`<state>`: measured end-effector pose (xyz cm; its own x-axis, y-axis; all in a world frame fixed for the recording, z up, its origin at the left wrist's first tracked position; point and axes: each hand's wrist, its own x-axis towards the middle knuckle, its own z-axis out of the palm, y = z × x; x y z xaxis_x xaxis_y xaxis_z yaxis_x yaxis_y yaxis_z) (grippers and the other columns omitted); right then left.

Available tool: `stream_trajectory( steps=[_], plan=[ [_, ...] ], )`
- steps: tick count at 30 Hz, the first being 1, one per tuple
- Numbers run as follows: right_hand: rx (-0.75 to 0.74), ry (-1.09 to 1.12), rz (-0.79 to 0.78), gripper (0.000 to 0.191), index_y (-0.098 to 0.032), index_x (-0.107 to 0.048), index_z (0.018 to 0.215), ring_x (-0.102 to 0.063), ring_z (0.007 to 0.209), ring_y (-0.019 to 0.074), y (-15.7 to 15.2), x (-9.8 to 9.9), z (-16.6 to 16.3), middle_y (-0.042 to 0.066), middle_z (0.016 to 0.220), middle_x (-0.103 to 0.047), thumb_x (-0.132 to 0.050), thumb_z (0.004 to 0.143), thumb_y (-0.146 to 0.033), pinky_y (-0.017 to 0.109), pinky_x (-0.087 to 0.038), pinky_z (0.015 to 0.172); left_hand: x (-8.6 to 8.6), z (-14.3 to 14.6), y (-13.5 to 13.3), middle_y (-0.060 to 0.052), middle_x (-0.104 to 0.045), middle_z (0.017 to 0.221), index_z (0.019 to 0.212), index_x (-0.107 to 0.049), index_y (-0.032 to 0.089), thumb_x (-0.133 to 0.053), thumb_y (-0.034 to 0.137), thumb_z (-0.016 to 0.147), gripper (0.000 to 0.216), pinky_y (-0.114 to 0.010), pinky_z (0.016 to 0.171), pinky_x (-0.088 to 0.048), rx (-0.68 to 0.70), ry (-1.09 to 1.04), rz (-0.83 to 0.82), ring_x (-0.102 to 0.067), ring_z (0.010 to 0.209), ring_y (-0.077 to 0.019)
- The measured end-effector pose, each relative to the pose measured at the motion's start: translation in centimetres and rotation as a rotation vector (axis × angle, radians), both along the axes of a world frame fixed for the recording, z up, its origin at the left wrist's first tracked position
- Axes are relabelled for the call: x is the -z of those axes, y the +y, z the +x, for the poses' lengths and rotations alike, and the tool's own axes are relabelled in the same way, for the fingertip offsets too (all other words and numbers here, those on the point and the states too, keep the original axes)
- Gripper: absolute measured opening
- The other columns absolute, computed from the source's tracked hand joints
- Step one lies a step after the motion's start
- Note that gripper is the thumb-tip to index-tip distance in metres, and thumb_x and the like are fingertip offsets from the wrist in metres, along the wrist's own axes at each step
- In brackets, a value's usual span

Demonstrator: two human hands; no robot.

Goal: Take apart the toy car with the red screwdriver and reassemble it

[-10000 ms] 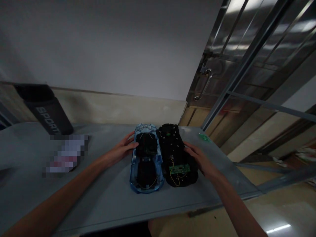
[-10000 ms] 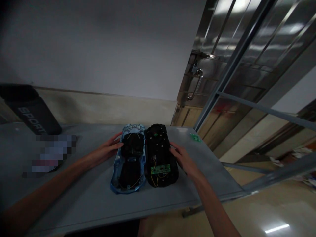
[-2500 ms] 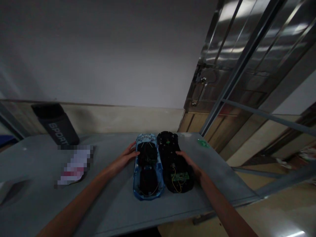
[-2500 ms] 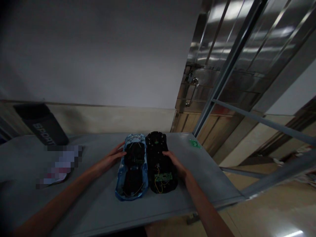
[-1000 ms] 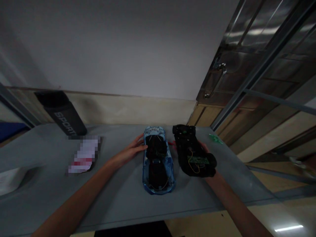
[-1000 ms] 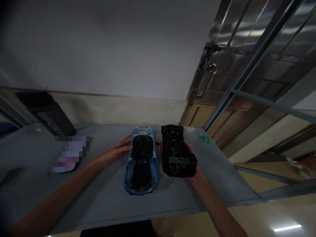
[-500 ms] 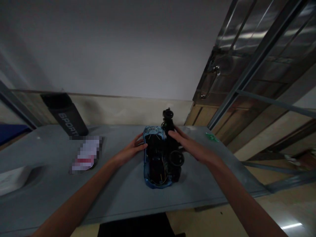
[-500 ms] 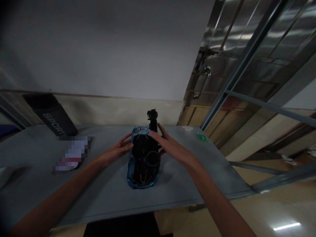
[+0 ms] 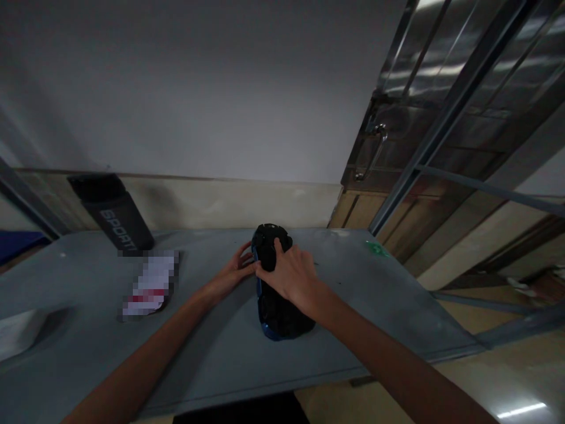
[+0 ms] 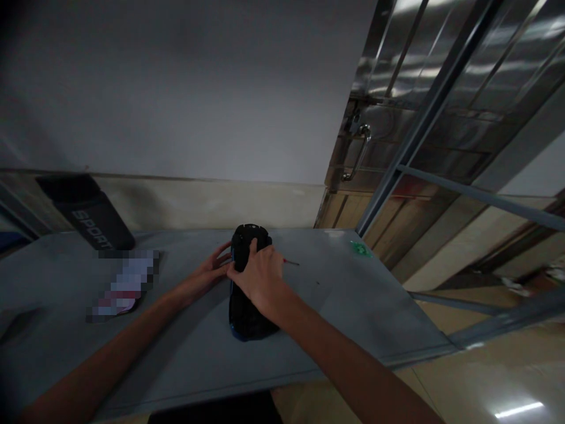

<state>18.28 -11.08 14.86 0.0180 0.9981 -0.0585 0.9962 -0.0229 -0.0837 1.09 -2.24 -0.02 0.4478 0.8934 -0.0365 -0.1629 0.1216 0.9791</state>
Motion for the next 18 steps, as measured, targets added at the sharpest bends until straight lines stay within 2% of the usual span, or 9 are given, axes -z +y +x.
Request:
stream_trajectory(
  steps=[2, 5, 7, 10, 11, 13, 15, 16, 18],
  plan=[
    [-0.023, -0.043, -0.007, 0.087, -0.001, -0.047, 0.168, -0.074, 0.125, 0.0434, 0.2, 0.4, 0.0, 0.033, 0.132, -0.076, -0.049, 0.11, -0.067, 0.048, -0.059, 0.099, -0.4, 0.2, -0.3, -0.011, -0.067, 0.155, 0.166, -0.049, 0.036, -0.095, 0.041, 0.082, 0.096, -0.047, 0.123, -0.047, -0.012, -0.027, -0.019, -0.059, 0.151, -0.0354],
    [-0.102, -0.059, -0.035, 0.084, -0.003, -0.046, 0.17, -0.074, 0.125, 0.0445, 0.7, 0.8, 1.2, 0.033, 0.136, -0.074, -0.041, 0.114, -0.065, 0.051, -0.059, 0.1, -0.9, 0.4, -0.6, -0.011, -0.071, 0.151, 0.163, -0.053, 0.033, -0.091, 0.045, 0.087, 0.086, -0.048, 0.123, -0.047, 0.009, -0.105, -0.079, -0.065, 0.143, -0.0331],
    [-0.175, -0.029, -0.029, 0.072, -0.009, -0.049, 0.17, -0.074, 0.125, 0.0441, 1.3, 1.3, 3.1, 0.031, 0.142, -0.073, -0.039, 0.117, -0.056, 0.054, -0.058, 0.103, -1.2, 0.6, -0.7, -0.012, -0.077, 0.142, 0.16, -0.056, 0.03, -0.087, 0.049, 0.09, 0.079, -0.049, 0.122, -0.047, 0.013, -0.142, -0.136, -0.069, 0.136, -0.0325],
    [-0.349, 0.146, -0.014, 0.058, -0.022, -0.049, 0.172, -0.075, 0.124, 0.0368, 3.1, 2.3, 7.1, 0.021, 0.142, -0.075, -0.039, 0.117, -0.039, 0.051, -0.055, 0.106, -1.6, 0.7, -0.8, -0.011, -0.079, 0.137, 0.158, -0.059, 0.029, -0.091, 0.045, 0.087, 0.079, -0.048, 0.122, -0.046, -0.007, -0.146, -0.161, -0.068, 0.138, -0.0325],
    [-0.42, 0.249, -0.022, 0.057, -0.024, -0.049, 0.172, -0.075, 0.121, 0.034, 3.8, 2.8, 8.5, 0.019, 0.138, -0.076, -0.041, 0.117, -0.037, 0.048, -0.055, 0.105, -1.7, 0.8, -0.8, -0.011, -0.078, 0.139, 0.158, -0.059, 0.03, -0.093, 0.042, 0.085, 0.081, -0.048, 0.123, -0.045, -0.014, -0.137, -0.157, -0.066, 0.141, -0.0327],
    [-0.499, 0.465, -0.084, 0.056, -0.027, -0.053, 0.169, -0.076, 0.095, 0.0267, 5.4, 4.2, 10.9, 0.01, 0.109, -0.08, -0.045, 0.115, -0.042, 0.042, -0.058, 0.09, -1.9, 0.9, -0.9, -0.01, -0.077, 0.14, 0.159, -0.059, 0.031, -0.094, 0.039, 0.083, 0.084, -0.048, 0.125, -0.043, -0.023, -0.111, -0.154, -0.063, 0.145, -0.0334],
    [-0.524, 0.676, -0.156, 0.059, -0.027, -0.052, 0.167, -0.067, 0.071, 0.0211, 6.9, 5.9, 12.5, 0.002, 0.083, -0.07, -0.05, 0.112, -0.049, 0.036, -0.056, 0.073, -2.1, 0.9, -1.0, -0.011, -0.076, 0.142, 0.16, -0.057, 0.032, -0.093, 0.04, 0.082, 0.087, -0.05, 0.126, -0.042, -0.025, -0.086, -0.153, -0.062, 0.147, -0.0348],
    [-0.507, 0.782, -0.143, 0.063, -0.025, -0.05, 0.167, -0.064, 0.067, 0.02, 7.5, 6.9, 13.0, -0.001, 0.077, -0.065, -0.051, 0.111, -0.053, 0.034, -0.054, 0.068, -2.2, 0.9, -1.0, -0.011, -0.075, 0.144, 0.161, -0.056, 0.032, -0.093, 0.041, 0.082, 0.088, -0.051, 0.126, -0.042, -0.028, -0.073, -0.151, -0.061, 0.148, -0.0355],
    [-0.39, 0.927, 0.042, 0.065, -0.024, -0.05, 0.162, -0.062, 0.067, 0.0198, 8.2, 8.8, 13.6, -0.002, 0.078, -0.063, -0.048, 0.109, -0.062, 0.033, -0.053, 0.065, -2.2, 0.9, -1.0, -0.011, -0.072, 0.15, 0.163, -0.054, 0.033, -0.091, 0.041, 0.082, 0.09, -0.052, 0.126, -0.042, -0.029, -0.038, -0.149, -0.06, 0.15, -0.0368]
  ],
)
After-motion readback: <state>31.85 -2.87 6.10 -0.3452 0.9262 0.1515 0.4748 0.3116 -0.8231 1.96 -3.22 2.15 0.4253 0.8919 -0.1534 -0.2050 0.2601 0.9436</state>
